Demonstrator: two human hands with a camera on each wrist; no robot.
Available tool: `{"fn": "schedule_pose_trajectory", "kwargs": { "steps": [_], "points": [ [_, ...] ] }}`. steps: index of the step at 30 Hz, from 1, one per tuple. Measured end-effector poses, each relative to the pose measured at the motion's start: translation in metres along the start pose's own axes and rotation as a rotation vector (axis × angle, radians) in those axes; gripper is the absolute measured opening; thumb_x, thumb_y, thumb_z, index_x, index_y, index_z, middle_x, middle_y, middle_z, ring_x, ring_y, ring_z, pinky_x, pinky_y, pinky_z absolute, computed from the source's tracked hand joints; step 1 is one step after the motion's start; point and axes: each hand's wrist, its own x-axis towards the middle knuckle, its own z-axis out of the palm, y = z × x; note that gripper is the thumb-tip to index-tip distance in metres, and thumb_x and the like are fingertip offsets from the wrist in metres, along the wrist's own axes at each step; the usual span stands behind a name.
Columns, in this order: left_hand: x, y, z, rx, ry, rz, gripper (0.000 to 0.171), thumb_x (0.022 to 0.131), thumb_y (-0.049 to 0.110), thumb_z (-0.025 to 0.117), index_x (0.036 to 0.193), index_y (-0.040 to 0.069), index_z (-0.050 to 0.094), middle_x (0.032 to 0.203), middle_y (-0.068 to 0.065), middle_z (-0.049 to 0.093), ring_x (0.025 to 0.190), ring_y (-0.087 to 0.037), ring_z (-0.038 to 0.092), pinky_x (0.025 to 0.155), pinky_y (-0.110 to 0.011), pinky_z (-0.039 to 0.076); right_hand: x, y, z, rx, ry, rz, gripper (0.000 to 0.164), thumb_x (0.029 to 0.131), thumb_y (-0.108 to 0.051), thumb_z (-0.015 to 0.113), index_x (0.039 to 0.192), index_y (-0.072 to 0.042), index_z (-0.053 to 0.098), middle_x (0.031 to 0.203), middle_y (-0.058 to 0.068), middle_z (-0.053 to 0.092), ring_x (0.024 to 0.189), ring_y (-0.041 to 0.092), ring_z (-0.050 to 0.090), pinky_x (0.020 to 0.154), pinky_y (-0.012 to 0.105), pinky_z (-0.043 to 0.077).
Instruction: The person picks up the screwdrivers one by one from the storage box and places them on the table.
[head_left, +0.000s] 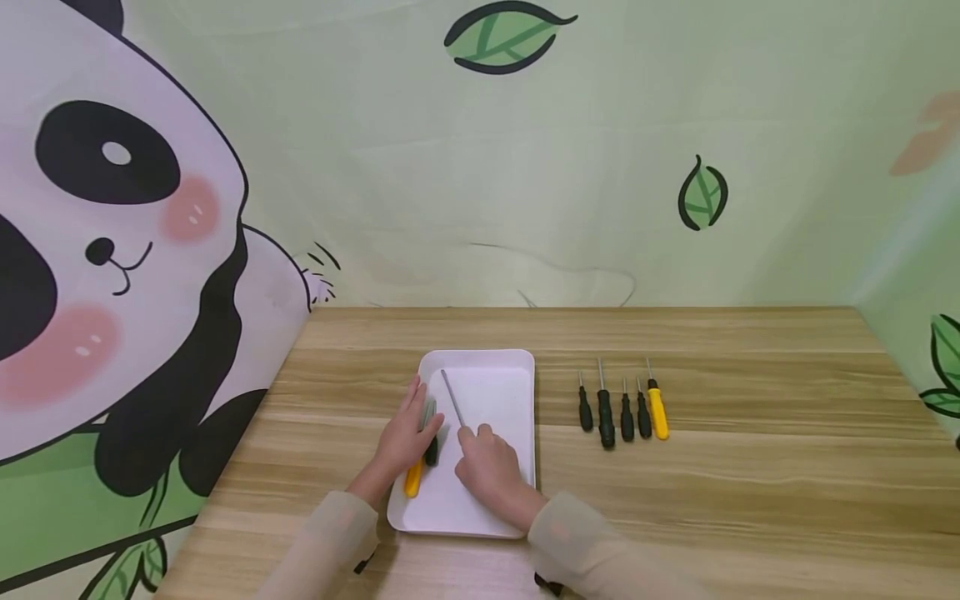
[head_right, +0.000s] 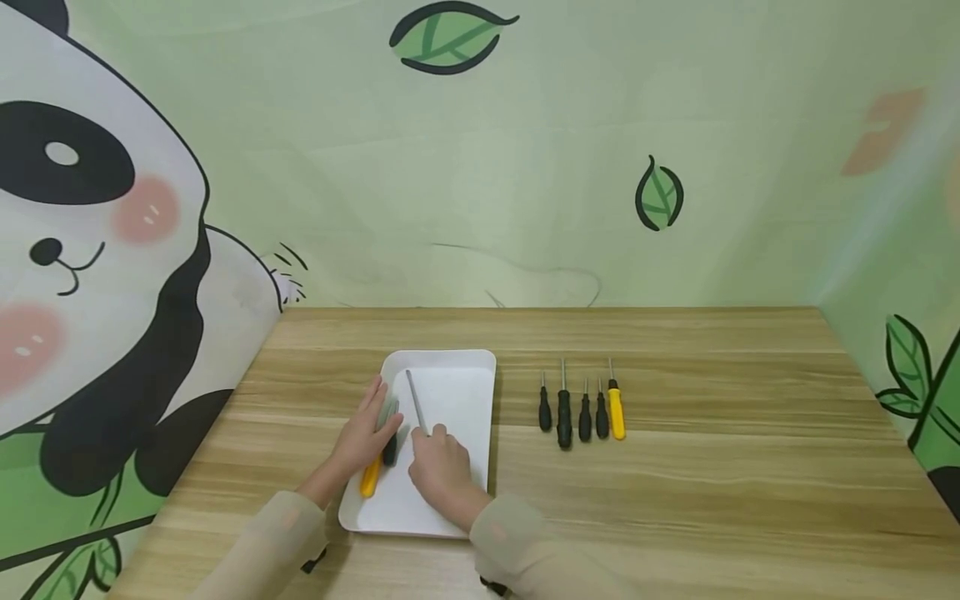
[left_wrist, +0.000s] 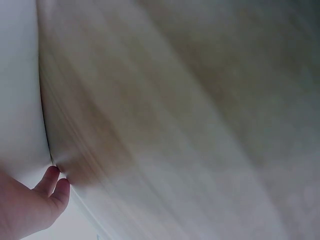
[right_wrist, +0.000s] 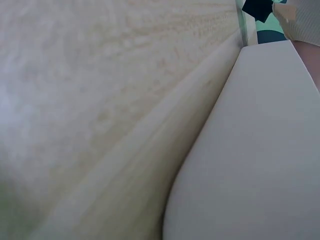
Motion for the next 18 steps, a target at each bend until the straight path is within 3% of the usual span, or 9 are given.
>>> {"fn": "schedule_pose_trajectory", "kwargs": {
  "steps": [18],
  "points": [
    [-0.0003, 0.0017, -0.0011, -0.006, -0.016, -0.020, 0.068, 0.090, 0.037, 0.049, 0.143, 0.008, 0.018, 0.152, -0.003, 0.006, 0.136, -0.029, 0.023, 0.108, -0.048, 0.026, -0.0010, 0.0095, -0.0083, 0.046, 0.048, 0.001, 0.011, 0.066, -0.009, 0.061, 0.074, -0.008, 0.052, 0.064, 0.005, 0.048, 0.050, 0.017, 0.047, 0.041, 0.025, 0.035]
  ]
}}
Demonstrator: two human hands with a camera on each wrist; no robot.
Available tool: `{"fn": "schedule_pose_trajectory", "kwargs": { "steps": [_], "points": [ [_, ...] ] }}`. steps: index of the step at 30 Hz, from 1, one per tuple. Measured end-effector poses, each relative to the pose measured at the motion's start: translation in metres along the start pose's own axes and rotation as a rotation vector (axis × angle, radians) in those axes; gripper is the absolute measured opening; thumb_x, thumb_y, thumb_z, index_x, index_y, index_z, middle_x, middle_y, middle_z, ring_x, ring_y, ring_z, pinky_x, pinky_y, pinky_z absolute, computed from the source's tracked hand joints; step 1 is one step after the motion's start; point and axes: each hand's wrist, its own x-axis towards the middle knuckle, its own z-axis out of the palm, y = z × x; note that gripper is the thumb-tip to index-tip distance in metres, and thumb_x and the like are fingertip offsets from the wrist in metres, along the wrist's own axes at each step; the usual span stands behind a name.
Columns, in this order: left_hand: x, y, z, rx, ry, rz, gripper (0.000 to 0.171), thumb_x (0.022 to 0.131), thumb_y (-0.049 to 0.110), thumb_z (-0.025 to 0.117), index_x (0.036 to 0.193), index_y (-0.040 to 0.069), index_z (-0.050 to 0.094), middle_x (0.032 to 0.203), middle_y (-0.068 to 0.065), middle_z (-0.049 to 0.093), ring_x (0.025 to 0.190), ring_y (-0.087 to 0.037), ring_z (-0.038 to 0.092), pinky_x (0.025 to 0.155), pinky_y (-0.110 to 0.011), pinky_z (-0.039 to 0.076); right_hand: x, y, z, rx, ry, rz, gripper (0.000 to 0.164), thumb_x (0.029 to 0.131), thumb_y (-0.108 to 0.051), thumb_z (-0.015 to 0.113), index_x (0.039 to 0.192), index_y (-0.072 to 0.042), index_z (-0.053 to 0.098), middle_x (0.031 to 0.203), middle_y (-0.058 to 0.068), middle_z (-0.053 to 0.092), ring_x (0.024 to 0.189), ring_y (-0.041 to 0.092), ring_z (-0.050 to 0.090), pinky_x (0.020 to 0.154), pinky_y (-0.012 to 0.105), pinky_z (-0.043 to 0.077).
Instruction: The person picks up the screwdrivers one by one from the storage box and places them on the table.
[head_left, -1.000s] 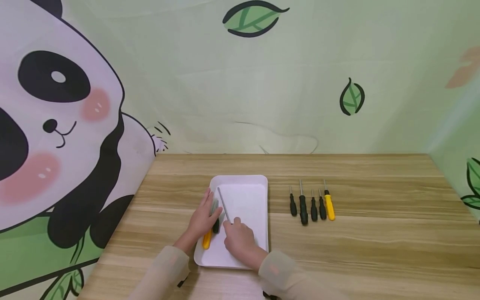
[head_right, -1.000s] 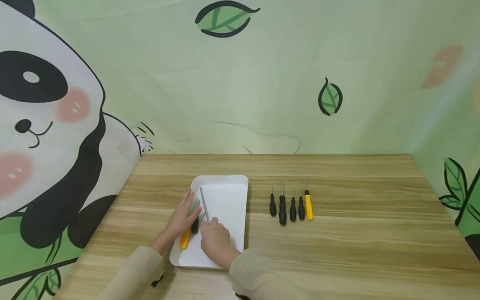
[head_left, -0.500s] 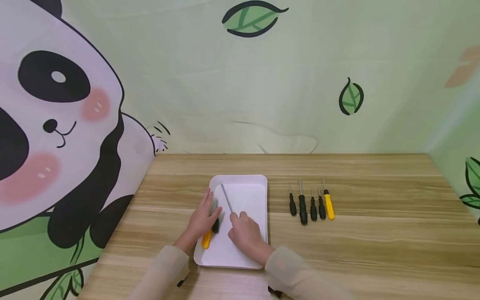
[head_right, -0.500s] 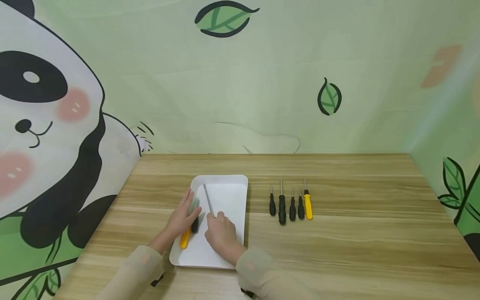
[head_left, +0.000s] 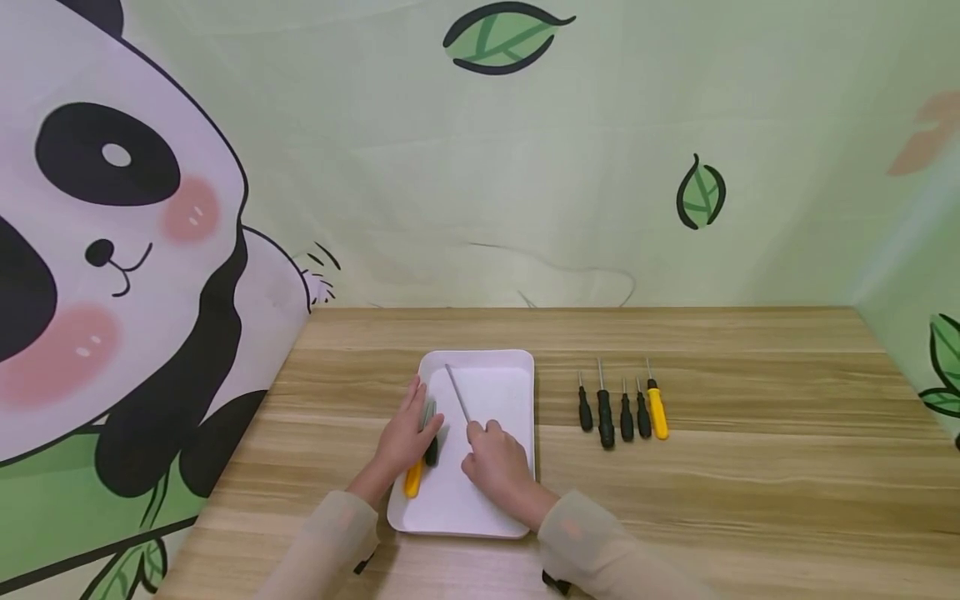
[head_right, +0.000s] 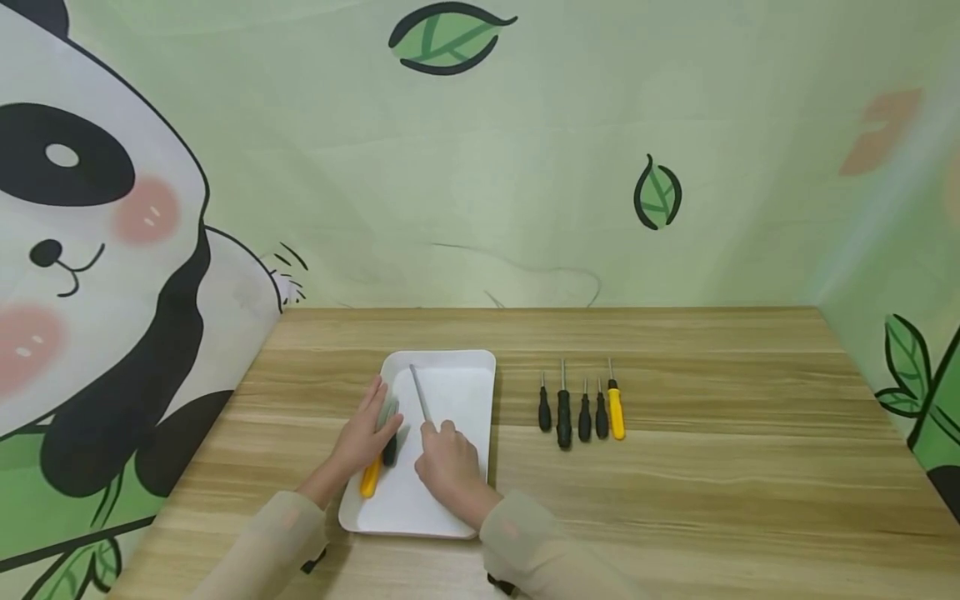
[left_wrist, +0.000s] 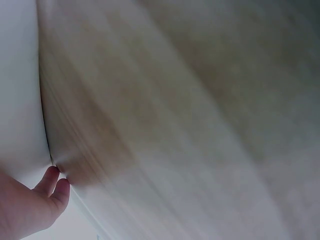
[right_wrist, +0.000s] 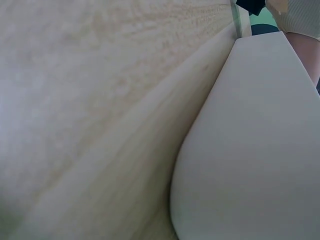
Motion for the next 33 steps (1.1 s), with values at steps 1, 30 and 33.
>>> {"fn": "schedule_pose_trajectory", "kwargs": {
  "steps": [1, 30, 33],
  "points": [
    [0.000, 0.000, 0.000, 0.000, 0.002, 0.003, 0.068, 0.090, 0.037, 0.049, 0.143, 0.007, 0.018, 0.152, -0.004, 0.007, 0.136, -0.029, 0.023, 0.107, -0.048, 0.026, 0.000, 0.001, 0.000, 0.006, 0.004, 0.001, 0.012, 0.066, -0.009, 0.061, 0.074, -0.008, 0.053, 0.064, 0.005, 0.048, 0.050, 0.017, 0.046, 0.041, 0.025, 0.035],
    [-0.001, 0.000, 0.001, -0.013, 0.024, 0.019, 0.067, 0.089, 0.034, 0.051, 0.142, 0.006, 0.021, 0.152, -0.005, 0.009, 0.134, -0.031, 0.026, 0.107, -0.048, 0.027, -0.004, 0.015, -0.023, 0.097, 0.187, -0.092, 0.016, 0.068, -0.009, 0.065, 0.083, -0.006, 0.059, 0.073, 0.004, 0.055, 0.058, 0.013, 0.052, 0.051, 0.022, 0.046],
    [-0.002, 0.000, 0.001, -0.012, 0.029, 0.031, 0.067, 0.090, 0.034, 0.050, 0.142, 0.005, 0.021, 0.152, -0.006, 0.010, 0.134, -0.031, 0.027, 0.107, -0.048, 0.026, -0.005, 0.016, -0.025, 0.098, 0.193, -0.094, 0.016, 0.068, -0.009, 0.065, 0.083, -0.006, 0.059, 0.074, 0.004, 0.055, 0.059, 0.013, 0.052, 0.051, 0.022, 0.046]
  ]
}}
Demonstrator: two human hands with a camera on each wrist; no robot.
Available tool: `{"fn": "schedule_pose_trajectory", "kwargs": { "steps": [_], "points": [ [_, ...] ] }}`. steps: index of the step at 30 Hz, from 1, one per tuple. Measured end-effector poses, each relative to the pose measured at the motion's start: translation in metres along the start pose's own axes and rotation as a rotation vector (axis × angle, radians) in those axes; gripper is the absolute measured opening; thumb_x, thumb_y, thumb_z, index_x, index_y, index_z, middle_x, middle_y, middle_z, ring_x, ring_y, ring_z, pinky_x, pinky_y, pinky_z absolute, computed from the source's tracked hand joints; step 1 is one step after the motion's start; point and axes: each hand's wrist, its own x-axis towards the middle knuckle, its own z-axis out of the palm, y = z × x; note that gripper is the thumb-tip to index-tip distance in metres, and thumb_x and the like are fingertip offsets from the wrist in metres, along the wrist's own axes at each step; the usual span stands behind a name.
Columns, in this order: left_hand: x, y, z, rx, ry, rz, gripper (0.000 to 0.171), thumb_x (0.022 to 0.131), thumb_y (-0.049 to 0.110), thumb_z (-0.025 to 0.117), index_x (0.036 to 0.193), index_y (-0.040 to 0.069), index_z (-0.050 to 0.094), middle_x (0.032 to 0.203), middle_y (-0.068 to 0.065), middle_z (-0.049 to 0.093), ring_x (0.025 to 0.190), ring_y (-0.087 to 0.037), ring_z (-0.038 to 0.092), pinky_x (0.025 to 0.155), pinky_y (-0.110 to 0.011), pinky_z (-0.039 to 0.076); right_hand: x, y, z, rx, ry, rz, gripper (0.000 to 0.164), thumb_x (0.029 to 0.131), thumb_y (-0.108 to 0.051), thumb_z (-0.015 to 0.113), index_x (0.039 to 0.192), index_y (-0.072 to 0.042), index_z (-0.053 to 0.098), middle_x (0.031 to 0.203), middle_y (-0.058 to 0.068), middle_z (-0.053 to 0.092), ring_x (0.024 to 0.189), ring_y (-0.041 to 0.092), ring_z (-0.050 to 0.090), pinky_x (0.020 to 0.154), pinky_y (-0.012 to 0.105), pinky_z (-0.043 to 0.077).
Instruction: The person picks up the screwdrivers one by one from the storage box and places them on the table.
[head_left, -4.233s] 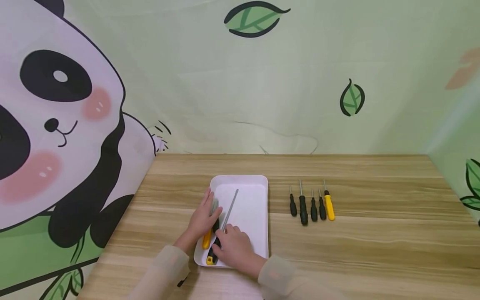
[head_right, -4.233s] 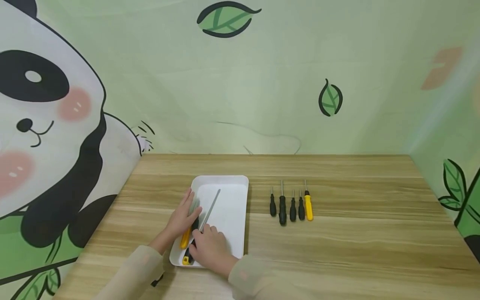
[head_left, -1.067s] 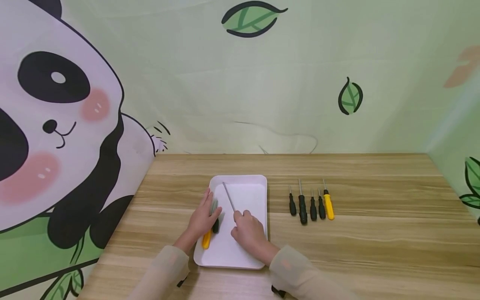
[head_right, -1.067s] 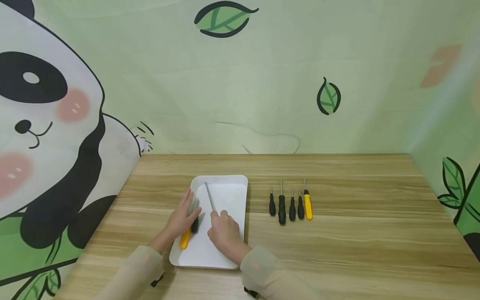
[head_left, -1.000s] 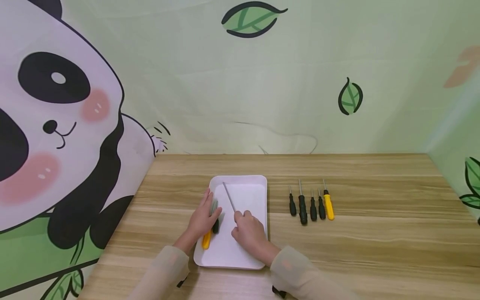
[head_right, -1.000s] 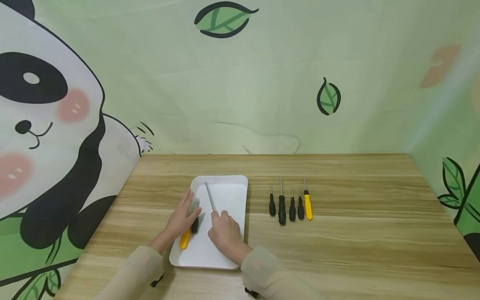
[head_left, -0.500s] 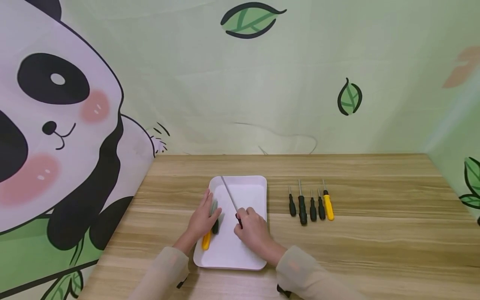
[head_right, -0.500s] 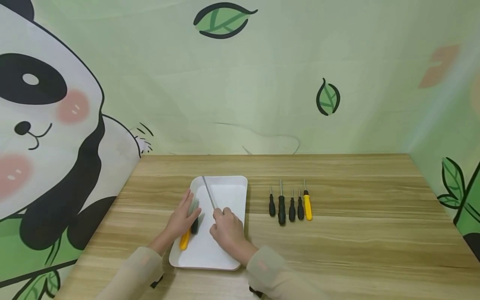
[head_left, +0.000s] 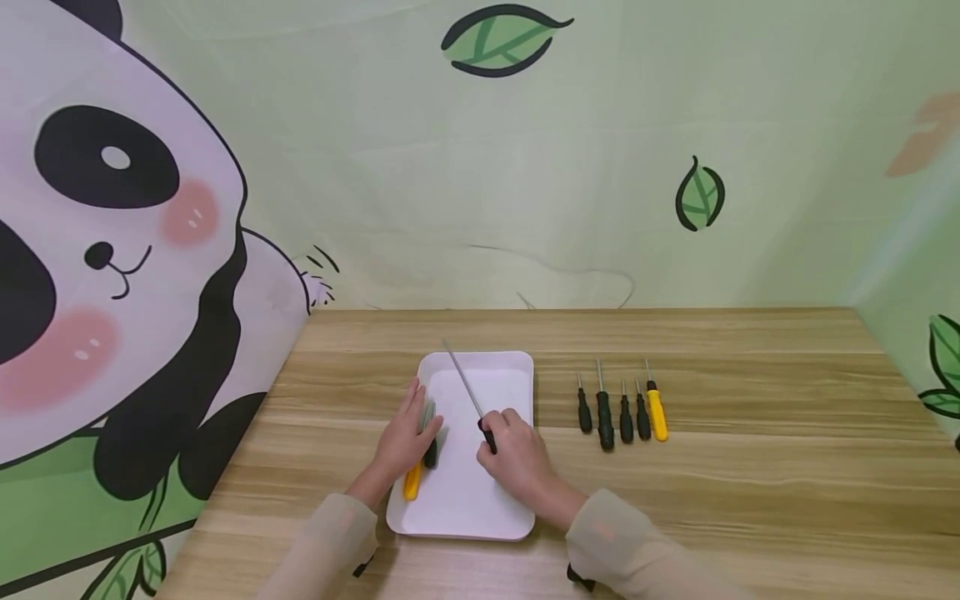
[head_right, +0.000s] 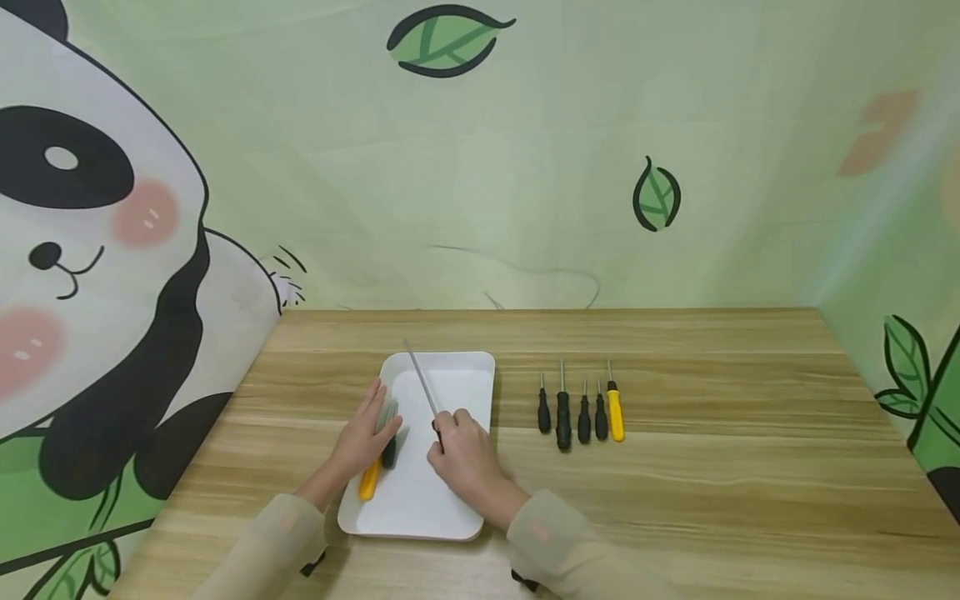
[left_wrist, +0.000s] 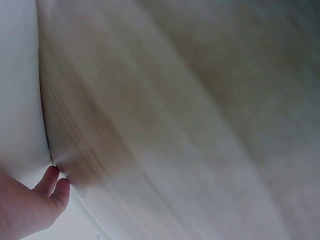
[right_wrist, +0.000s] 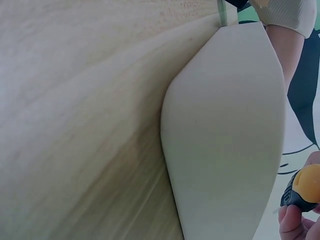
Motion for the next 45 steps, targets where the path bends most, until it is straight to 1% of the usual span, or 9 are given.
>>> {"fn": "schedule_pose_trajectory", "kwargs": {
  "steps": [6, 13, 17, 20, 25, 30, 36, 40, 45],
  "points": [
    [-0.001, 0.001, -0.001, 0.007, -0.004, 0.004, 0.067, 0.090, 0.035, 0.049, 0.142, 0.004, 0.021, 0.152, -0.007, 0.010, 0.134, -0.032, 0.027, 0.107, -0.049, 0.027, -0.001, 0.003, -0.004, -0.013, 0.008, 0.010, 0.016, 0.069, -0.011, 0.065, 0.084, -0.007, 0.060, 0.076, 0.004, 0.056, 0.059, 0.014, 0.054, 0.050, 0.023, 0.047],
    [-0.001, 0.001, -0.001, 0.018, -0.003, 0.011, 0.066, 0.090, 0.034, 0.050, 0.141, 0.003, 0.022, 0.152, -0.007, 0.010, 0.133, -0.033, 0.029, 0.106, -0.049, 0.028, 0.000, 0.008, -0.008, -0.023, 0.065, -0.002, 0.017, 0.068, -0.010, 0.065, 0.084, -0.007, 0.060, 0.074, 0.004, 0.056, 0.058, 0.013, 0.055, 0.050, 0.023, 0.048],
    [0.000, 0.000, 0.000, 0.009, -0.005, 0.008, 0.067, 0.090, 0.035, 0.049, 0.142, 0.004, 0.021, 0.152, -0.007, 0.010, 0.133, -0.032, 0.028, 0.106, -0.049, 0.027, 0.000, 0.011, -0.012, -0.025, 0.093, -0.009, 0.017, 0.067, -0.009, 0.065, 0.083, -0.006, 0.059, 0.074, 0.005, 0.054, 0.057, 0.015, 0.055, 0.050, 0.026, 0.049],
    [0.000, 0.000, 0.000, 0.007, -0.005, 0.011, 0.067, 0.090, 0.035, 0.049, 0.142, 0.004, 0.021, 0.152, -0.007, 0.010, 0.133, -0.032, 0.027, 0.106, -0.049, 0.028, 0.001, 0.015, -0.014, -0.025, 0.100, -0.010, 0.018, 0.067, -0.008, 0.065, 0.083, -0.006, 0.059, 0.074, 0.005, 0.054, 0.058, 0.016, 0.055, 0.050, 0.027, 0.049],
    [0.000, 0.000, 0.000, 0.010, -0.009, 0.007, 0.067, 0.090, 0.034, 0.049, 0.142, 0.004, 0.020, 0.152, -0.007, 0.009, 0.134, -0.031, 0.026, 0.107, -0.049, 0.027, 0.000, 0.022, -0.017, -0.022, 0.116, -0.018, 0.019, 0.067, -0.008, 0.064, 0.084, -0.005, 0.058, 0.074, 0.005, 0.054, 0.057, 0.014, 0.053, 0.049, 0.025, 0.047],
    [0.000, 0.001, -0.001, 0.008, -0.014, 0.001, 0.067, 0.090, 0.035, 0.049, 0.142, 0.005, 0.020, 0.152, -0.006, 0.009, 0.134, -0.031, 0.026, 0.107, -0.049, 0.027, 0.000, 0.030, -0.018, -0.025, 0.154, -0.034, 0.019, 0.066, -0.007, 0.064, 0.084, -0.005, 0.058, 0.076, 0.006, 0.056, 0.060, 0.017, 0.056, 0.051, 0.029, 0.049],
    [0.001, 0.001, -0.001, 0.004, -0.029, -0.018, 0.068, 0.090, 0.038, 0.048, 0.143, 0.007, 0.019, 0.152, -0.004, 0.007, 0.136, -0.029, 0.023, 0.108, -0.048, 0.024, 0.000, 0.038, -0.019, -0.033, 0.167, -0.023, 0.019, 0.067, -0.006, 0.064, 0.084, -0.005, 0.058, 0.078, 0.008, 0.057, 0.061, 0.019, 0.058, 0.052, 0.030, 0.051],
    [0.000, 0.001, -0.001, 0.004, -0.026, -0.014, 0.068, 0.090, 0.037, 0.049, 0.143, 0.007, 0.019, 0.152, -0.005, 0.008, 0.135, -0.030, 0.024, 0.108, -0.048, 0.025, -0.001, 0.044, -0.020, -0.043, 0.169, -0.010, 0.018, 0.067, -0.007, 0.064, 0.084, -0.005, 0.058, 0.076, 0.007, 0.056, 0.059, 0.019, 0.057, 0.051, 0.030, 0.050],
    [0.000, 0.000, -0.001, 0.007, -0.020, -0.011, 0.067, 0.090, 0.035, 0.049, 0.142, 0.006, 0.020, 0.152, -0.005, 0.008, 0.135, -0.030, 0.024, 0.108, -0.048, 0.026, -0.002, 0.053, -0.024, -0.064, 0.218, -0.031, 0.020, 0.064, -0.005, 0.066, 0.083, -0.003, 0.060, 0.076, 0.009, 0.056, 0.063, 0.021, 0.057, 0.053, 0.033, 0.052]
  ]
}}
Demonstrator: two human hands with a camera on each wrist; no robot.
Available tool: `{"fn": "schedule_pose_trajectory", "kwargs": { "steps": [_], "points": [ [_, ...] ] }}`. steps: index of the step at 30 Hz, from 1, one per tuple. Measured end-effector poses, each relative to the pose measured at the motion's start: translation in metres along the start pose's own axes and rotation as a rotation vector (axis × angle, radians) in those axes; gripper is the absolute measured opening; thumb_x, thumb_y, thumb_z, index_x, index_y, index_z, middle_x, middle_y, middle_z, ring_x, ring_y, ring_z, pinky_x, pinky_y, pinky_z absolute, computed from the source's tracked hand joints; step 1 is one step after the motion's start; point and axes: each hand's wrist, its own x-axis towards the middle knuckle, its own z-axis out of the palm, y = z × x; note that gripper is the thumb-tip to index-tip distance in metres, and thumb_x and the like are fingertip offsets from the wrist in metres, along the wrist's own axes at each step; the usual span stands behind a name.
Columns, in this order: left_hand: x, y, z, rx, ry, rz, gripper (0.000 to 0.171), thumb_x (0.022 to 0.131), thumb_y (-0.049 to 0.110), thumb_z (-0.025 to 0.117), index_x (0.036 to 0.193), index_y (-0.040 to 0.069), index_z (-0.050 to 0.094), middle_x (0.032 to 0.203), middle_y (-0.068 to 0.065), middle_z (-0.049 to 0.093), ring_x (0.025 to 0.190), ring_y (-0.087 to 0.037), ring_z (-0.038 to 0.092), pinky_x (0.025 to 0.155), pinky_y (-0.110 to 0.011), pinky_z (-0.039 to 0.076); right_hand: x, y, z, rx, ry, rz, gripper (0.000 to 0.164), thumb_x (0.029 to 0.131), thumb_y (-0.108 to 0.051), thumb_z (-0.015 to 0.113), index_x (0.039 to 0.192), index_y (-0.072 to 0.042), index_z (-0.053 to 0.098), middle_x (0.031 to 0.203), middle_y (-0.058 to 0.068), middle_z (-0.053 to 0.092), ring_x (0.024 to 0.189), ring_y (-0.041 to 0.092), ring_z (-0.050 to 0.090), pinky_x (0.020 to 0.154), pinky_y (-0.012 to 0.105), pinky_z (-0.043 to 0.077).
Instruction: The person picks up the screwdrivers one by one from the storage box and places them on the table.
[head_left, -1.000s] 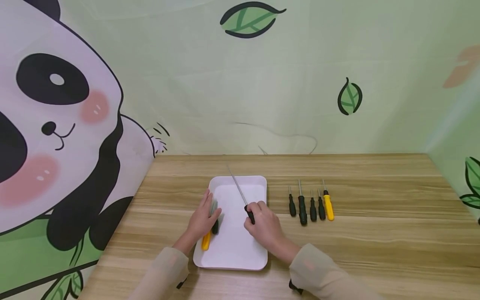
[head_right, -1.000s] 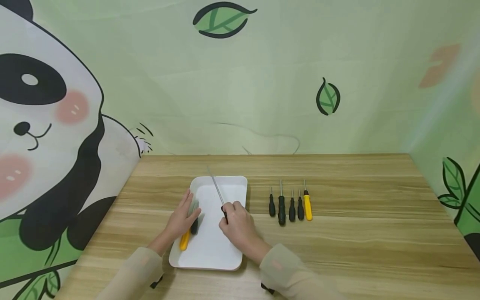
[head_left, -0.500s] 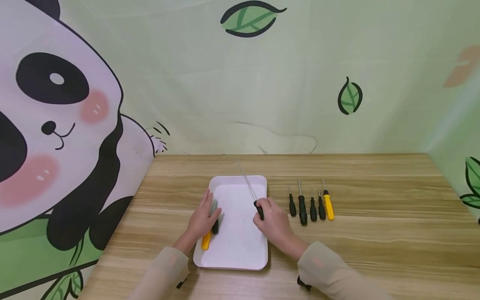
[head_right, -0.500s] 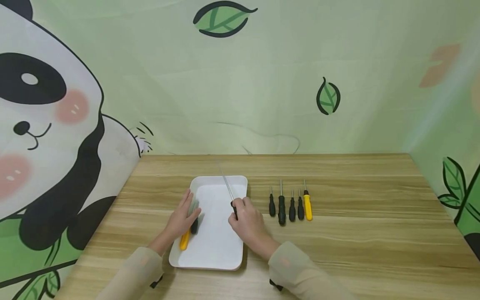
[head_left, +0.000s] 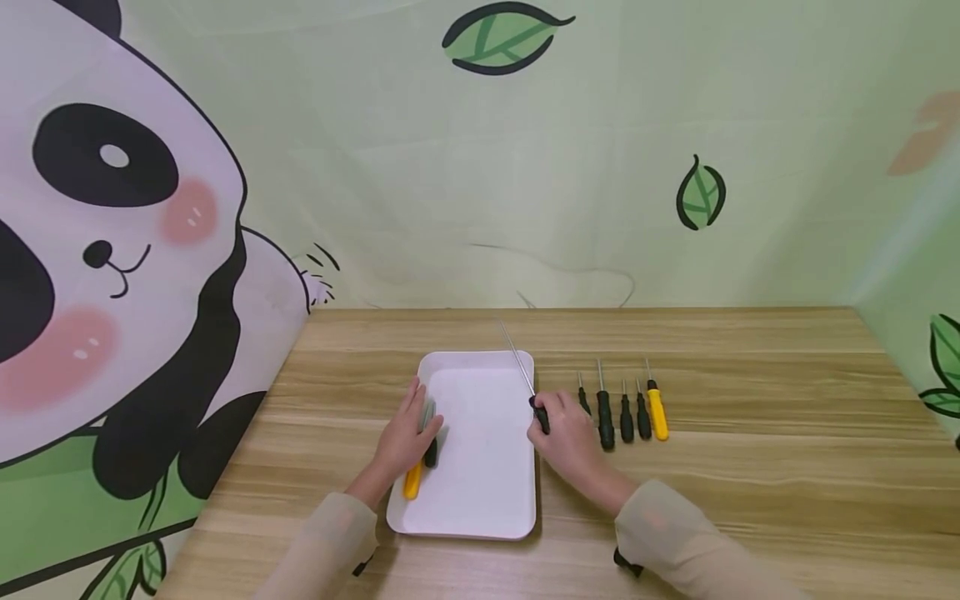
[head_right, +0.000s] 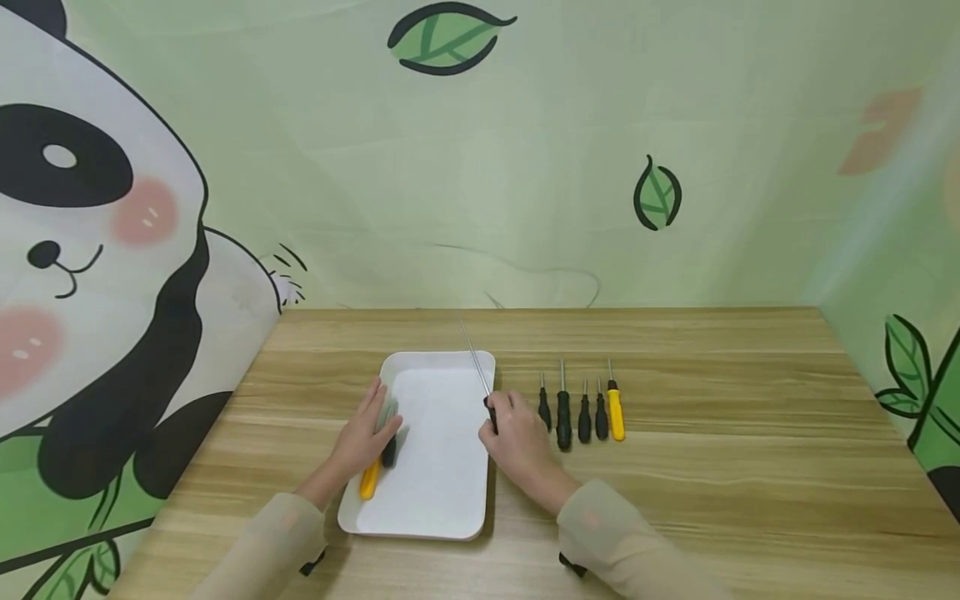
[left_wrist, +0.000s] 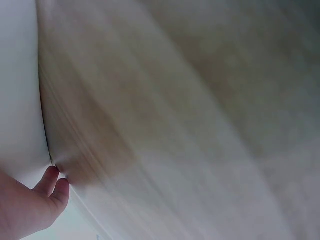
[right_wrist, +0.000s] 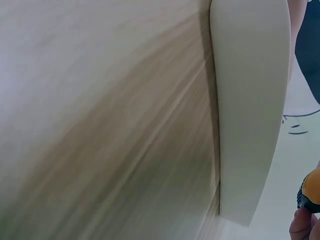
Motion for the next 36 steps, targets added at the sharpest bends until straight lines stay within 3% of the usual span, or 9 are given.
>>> {"fn": "schedule_pose_trajectory", "kwargs": {
  "steps": [22, 36],
  "points": [
    [0.001, 0.000, 0.001, 0.007, -0.010, -0.017, 0.068, 0.089, 0.036, 0.049, 0.143, 0.008, 0.019, 0.152, -0.004, 0.007, 0.136, -0.030, 0.023, 0.107, -0.048, 0.026, -0.001, 0.031, -0.017, 0.030, -0.036, 0.156, 0.021, 0.068, -0.005, 0.064, 0.088, -0.001, 0.059, 0.086, 0.014, 0.059, 0.075, 0.030, 0.061, 0.065, 0.042, 0.055],
    [0.002, -0.001, 0.002, 0.009, -0.006, -0.025, 0.068, 0.089, 0.036, 0.049, 0.143, 0.009, 0.018, 0.152, -0.004, 0.006, 0.136, -0.030, 0.023, 0.106, -0.049, 0.027, -0.002, 0.049, -0.024, 0.028, 0.004, 0.217, 0.019, 0.069, -0.006, 0.064, 0.086, -0.001, 0.058, 0.088, 0.016, 0.060, 0.079, 0.032, 0.060, 0.068, 0.044, 0.053]
  ]
}}
